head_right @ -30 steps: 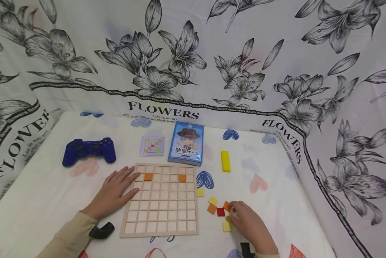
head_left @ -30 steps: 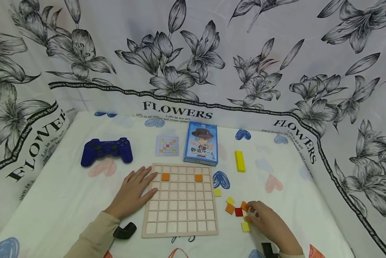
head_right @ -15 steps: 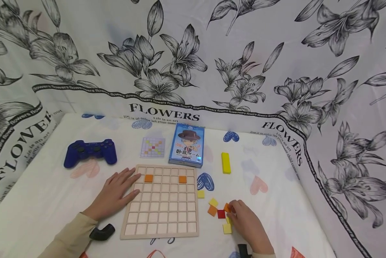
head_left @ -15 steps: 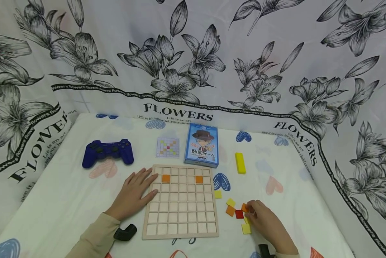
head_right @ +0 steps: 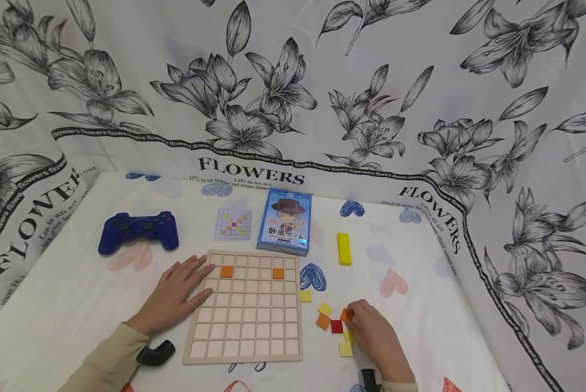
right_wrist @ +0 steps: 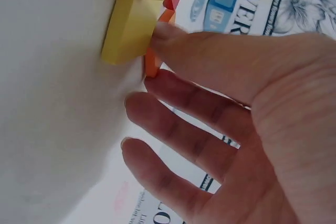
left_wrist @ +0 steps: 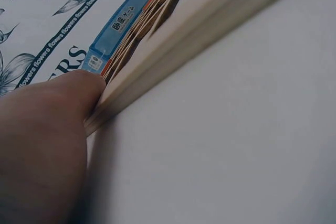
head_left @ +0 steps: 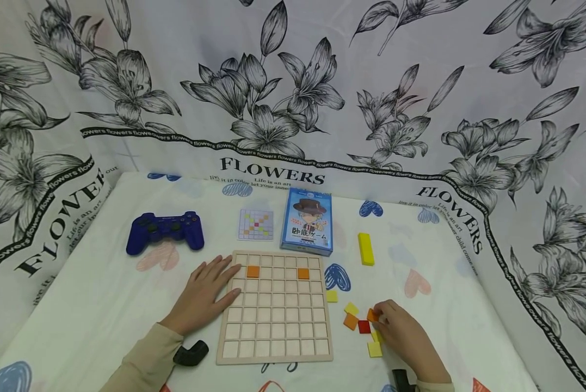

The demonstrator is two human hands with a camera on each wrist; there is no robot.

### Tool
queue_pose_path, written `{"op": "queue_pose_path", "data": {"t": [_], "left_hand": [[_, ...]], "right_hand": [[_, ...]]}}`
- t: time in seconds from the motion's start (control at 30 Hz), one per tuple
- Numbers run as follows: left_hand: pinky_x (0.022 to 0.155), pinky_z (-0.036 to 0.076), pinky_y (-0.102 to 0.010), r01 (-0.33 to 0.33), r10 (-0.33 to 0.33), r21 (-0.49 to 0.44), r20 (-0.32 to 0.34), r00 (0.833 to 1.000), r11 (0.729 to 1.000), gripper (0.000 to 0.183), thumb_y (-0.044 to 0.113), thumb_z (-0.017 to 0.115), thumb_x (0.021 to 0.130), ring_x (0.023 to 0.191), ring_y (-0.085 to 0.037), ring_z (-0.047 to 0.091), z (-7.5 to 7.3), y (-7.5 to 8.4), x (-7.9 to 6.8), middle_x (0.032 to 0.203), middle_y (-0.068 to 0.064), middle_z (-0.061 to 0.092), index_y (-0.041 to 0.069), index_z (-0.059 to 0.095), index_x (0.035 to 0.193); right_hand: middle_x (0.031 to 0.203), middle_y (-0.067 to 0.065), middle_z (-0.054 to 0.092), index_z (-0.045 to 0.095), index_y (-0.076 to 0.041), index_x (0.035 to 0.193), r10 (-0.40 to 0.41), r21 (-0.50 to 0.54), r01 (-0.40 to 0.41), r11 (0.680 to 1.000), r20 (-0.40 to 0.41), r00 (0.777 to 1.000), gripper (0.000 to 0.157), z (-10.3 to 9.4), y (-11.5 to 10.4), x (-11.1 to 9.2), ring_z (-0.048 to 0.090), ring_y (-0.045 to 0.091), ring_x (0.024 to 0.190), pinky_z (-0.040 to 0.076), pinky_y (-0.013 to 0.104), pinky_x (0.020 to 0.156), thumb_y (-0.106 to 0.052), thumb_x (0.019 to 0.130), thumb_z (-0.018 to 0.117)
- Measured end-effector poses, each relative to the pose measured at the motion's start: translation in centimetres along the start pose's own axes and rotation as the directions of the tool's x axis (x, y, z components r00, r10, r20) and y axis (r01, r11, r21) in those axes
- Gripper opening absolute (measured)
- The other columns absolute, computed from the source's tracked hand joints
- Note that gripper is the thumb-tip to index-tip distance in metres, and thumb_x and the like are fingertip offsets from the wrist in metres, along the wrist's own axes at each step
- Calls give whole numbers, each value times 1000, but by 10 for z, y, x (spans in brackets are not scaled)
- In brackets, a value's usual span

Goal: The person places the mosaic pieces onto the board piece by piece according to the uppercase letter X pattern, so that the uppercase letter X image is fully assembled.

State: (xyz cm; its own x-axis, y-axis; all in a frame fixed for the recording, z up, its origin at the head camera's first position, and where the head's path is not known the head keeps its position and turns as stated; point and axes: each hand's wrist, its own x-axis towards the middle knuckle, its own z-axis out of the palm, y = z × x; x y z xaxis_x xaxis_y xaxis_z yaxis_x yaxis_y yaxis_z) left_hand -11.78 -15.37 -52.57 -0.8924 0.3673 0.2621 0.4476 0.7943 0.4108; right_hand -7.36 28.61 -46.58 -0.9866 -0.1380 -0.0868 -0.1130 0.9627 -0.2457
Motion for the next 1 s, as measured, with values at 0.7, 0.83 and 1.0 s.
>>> {"op": "queue_pose_path", "data": {"t": [0.7, 0.83, 1.0], "left_hand": [[114, 16, -55, 4, -4, -22, -8, 1000, 1000, 58, 49, 52, 95, 142, -32, 26, 1, 2, -1, 152, -9, 36, 19, 44, 145], [115, 15, -54, 18, -18, -6, 10, 1000, 1000, 59, 50, 50, 96, 143, -31, 24, 0, 2, -1, 153, -8, 35, 21, 42, 146], [116, 14, -53, 29, -29, -10, 25, 999, 1000, 59, 52, 48, 96, 144, -30, 23, -2, 2, -1, 154, -7, 33, 22, 41, 146]], "right_hand": [[93, -7, 62, 66, -15, 98, -474, -155, 462, 873, -49, 879, 19, -23, -89, 70, 53, 6, 71, 54, 22, 70, -17, 82, 77], [92, -6, 62, 67, -15, 97, -557, -150, 547, 824, -34, 830, 15, -14, -115, 84, 53, 8, 70, 53, 21, 68, -18, 84, 75], [92, -5, 63, 68, -14, 99, -623, -140, 615, 776, -14, 782, 16, 1, -143, 97, 58, 8, 76, 53, 20, 71, -20, 86, 73]]}}
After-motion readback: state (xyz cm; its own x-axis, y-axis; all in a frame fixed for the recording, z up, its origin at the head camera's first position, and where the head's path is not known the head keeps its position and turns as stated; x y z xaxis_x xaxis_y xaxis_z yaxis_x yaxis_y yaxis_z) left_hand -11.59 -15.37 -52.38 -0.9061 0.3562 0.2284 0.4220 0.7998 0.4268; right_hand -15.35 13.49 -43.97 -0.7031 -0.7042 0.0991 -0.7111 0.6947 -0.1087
